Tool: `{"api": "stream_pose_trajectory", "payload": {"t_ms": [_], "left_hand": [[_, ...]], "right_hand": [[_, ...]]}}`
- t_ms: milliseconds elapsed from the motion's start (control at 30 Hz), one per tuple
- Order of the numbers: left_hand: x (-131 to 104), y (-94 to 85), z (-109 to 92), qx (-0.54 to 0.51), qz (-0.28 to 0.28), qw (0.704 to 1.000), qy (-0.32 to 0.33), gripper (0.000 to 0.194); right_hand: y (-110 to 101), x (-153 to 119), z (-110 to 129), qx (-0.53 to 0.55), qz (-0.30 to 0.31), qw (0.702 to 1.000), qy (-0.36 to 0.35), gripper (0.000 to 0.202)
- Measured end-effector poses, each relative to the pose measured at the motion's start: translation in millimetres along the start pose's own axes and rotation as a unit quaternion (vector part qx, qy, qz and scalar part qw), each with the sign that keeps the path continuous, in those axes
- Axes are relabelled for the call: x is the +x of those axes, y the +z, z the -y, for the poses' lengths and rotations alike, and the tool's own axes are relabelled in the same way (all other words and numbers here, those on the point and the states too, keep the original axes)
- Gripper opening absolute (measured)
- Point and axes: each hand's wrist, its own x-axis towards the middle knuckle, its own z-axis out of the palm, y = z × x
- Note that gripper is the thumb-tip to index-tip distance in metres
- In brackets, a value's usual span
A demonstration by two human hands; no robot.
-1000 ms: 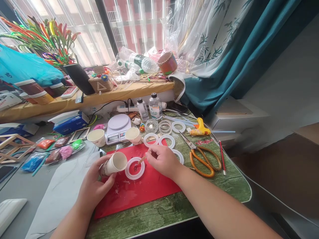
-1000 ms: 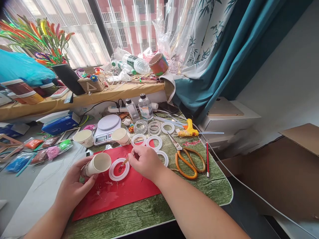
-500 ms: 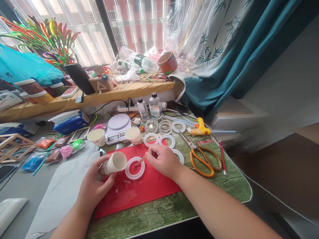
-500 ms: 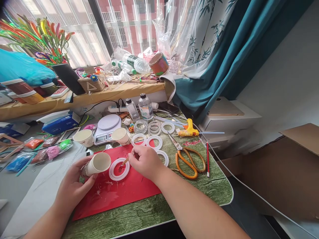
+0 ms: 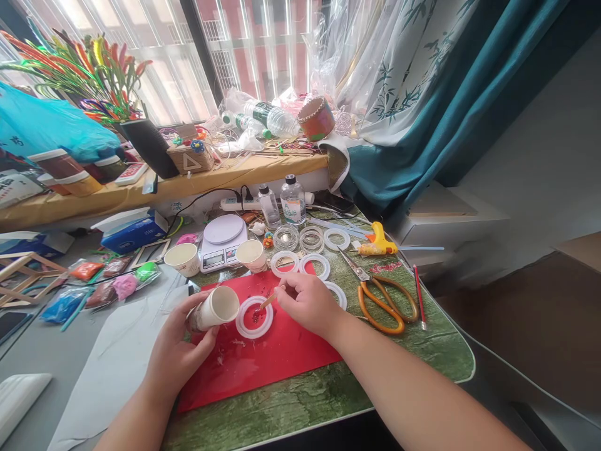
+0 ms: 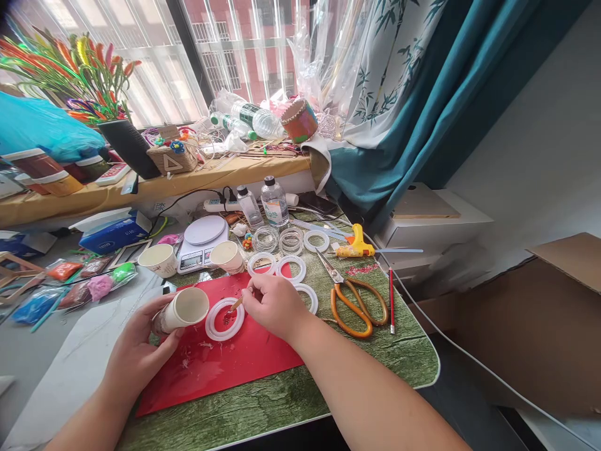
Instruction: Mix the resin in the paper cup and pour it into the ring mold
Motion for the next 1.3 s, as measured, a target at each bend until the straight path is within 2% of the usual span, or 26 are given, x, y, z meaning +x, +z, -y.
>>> {"api": "stream_pose_trajectory", "payload": {"t_ms": [1300], "left_hand": [[-0.4, -0.6, 0.0, 0.012, -0.007, 1.000, 0.011, 0.044]], "right_hand": [[0.3, 0.4, -2.5, 0.000, -0.003, 1.000, 0.007, 0.026]]}}
